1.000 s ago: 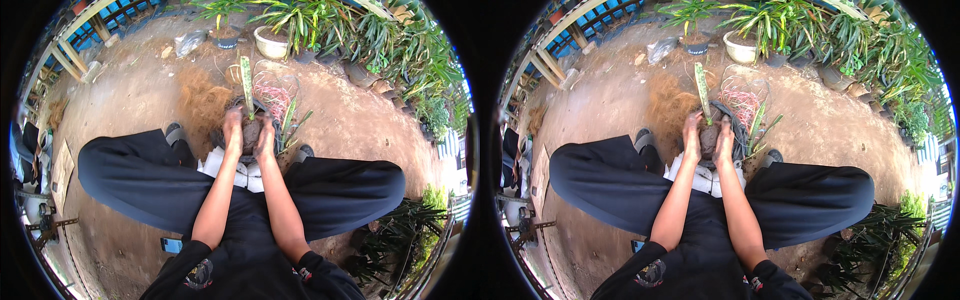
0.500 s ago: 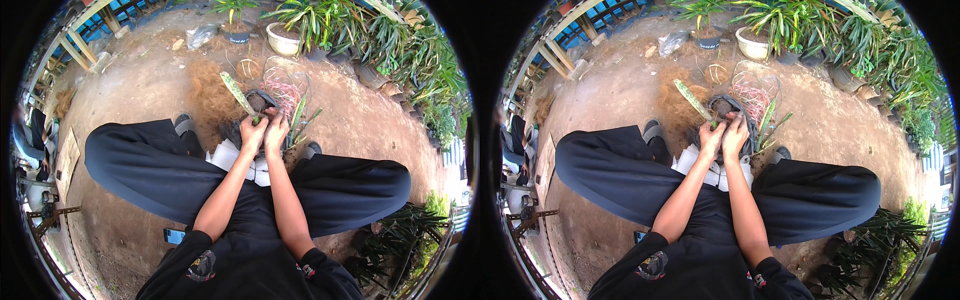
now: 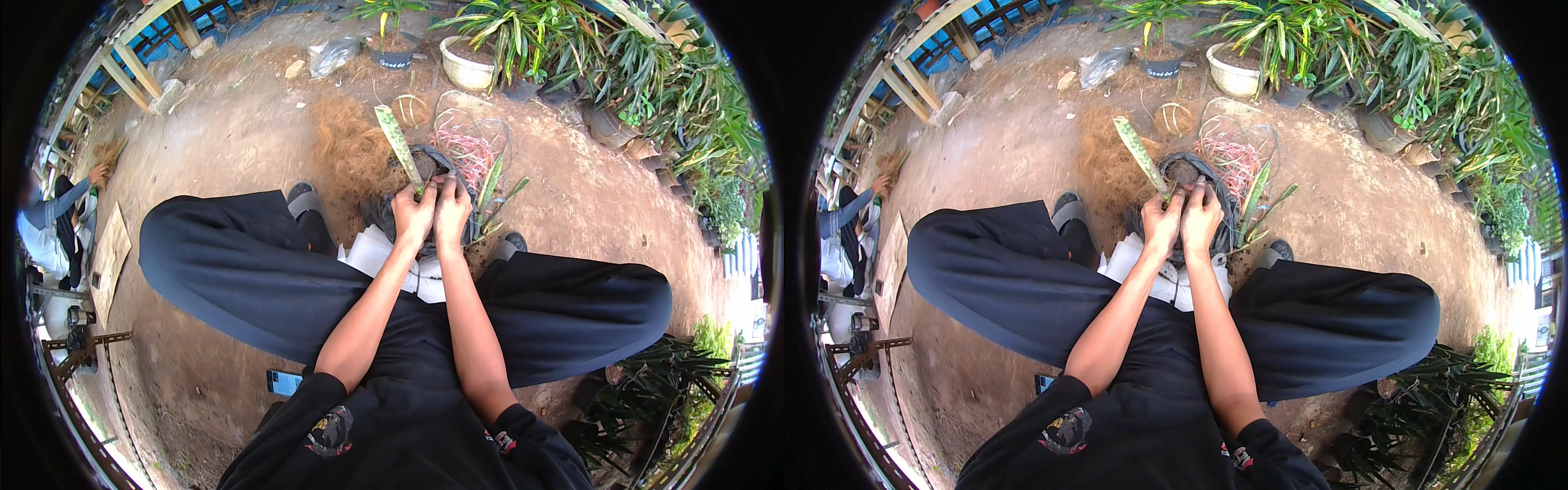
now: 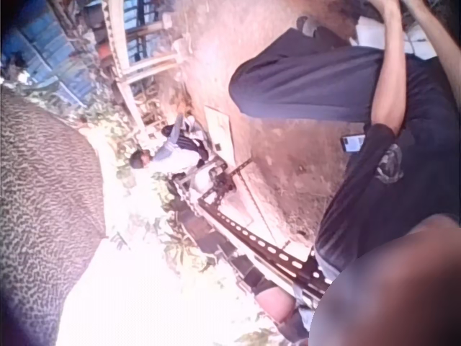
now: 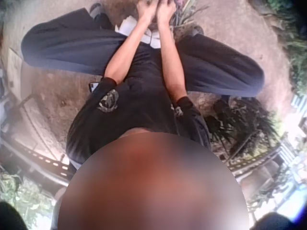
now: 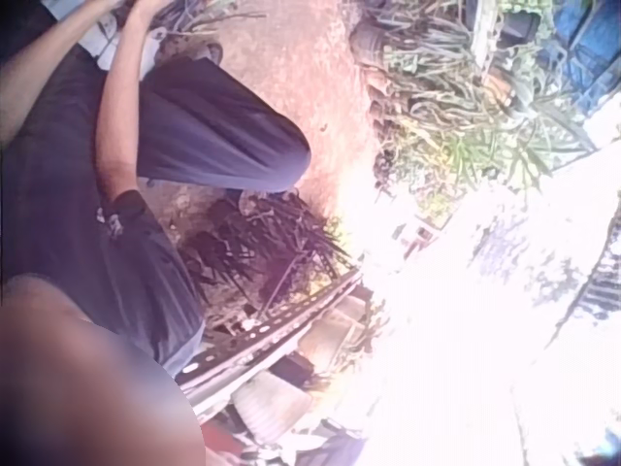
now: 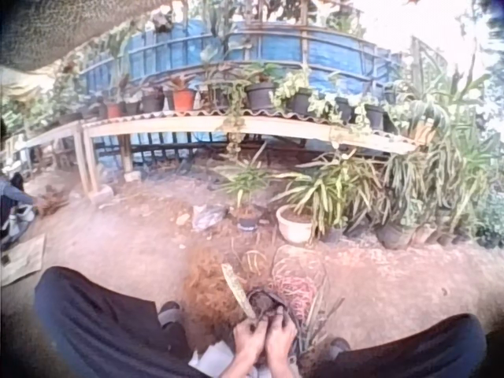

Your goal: The person sits cross-legged and packs soil around a small plant in a black plastic pot. They repeatedly press and smooth the soil with both hands, occasionally lifting the plant to adjust its position. The task continues without a visible final placement or completion state.

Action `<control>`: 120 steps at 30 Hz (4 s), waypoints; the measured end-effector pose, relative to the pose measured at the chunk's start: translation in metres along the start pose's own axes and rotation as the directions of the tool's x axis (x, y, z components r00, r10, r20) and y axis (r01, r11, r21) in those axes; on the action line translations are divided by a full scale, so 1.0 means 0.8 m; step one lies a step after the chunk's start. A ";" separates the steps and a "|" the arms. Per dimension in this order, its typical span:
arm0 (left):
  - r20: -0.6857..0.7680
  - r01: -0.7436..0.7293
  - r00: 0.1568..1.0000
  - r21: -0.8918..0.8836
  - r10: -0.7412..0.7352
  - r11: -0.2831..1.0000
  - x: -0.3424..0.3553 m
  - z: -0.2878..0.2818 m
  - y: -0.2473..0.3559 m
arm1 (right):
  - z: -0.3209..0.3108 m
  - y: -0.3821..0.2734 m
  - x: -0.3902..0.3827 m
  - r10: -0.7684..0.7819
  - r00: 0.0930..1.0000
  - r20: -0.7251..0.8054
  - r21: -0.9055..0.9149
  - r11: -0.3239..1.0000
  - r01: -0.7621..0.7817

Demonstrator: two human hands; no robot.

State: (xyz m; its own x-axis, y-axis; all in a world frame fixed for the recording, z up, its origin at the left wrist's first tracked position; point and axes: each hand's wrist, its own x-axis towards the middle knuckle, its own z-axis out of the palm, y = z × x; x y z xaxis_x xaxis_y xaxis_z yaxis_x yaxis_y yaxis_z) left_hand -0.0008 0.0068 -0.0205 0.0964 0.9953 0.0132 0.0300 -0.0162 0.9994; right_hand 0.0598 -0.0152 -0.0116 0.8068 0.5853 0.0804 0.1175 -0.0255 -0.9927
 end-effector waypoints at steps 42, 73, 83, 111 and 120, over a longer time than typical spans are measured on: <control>0.319 0.375 0.922 -0.580 -0.222 0.723 0.013 0.005 0.002 | -0.012 0.017 0.021 0.226 0.961 0.157 0.641 0.717 -0.273; -0.079 0.167 0.964 -0.564 -0.254 0.809 0.004 0.011 -0.003 | 0.004 0.012 0.000 0.392 0.852 0.346 0.590 0.615 -0.523; -0.175 -0.156 0.977 -0.195 0.122 0.968 0.001 0.012 -0.010 | -0.004 -0.003 -0.003 0.291 0.863 0.413 0.521 0.702 -0.486; 0.210 0.329 0.944 -0.666 -0.255 0.670 0.004 0.015 -0.012 | 0.000 -0.020 -0.011 -0.220 0.975 -0.041 0.034 0.975 0.222; 0.232 0.262 0.962 -0.641 -0.143 0.722 0.013 0.009 -0.014 | -0.016 0.000 0.014 0.227 0.885 0.407 0.689 0.559 -0.460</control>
State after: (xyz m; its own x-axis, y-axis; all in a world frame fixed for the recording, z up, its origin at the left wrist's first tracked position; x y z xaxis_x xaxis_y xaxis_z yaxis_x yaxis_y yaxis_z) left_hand 0.0073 0.0167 -0.0316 0.3189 0.9377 -0.1375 -0.5905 0.3101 0.7451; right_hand 0.0766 -0.0190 -0.0095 0.5049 0.8419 -0.1903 -0.7049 0.2749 -0.6539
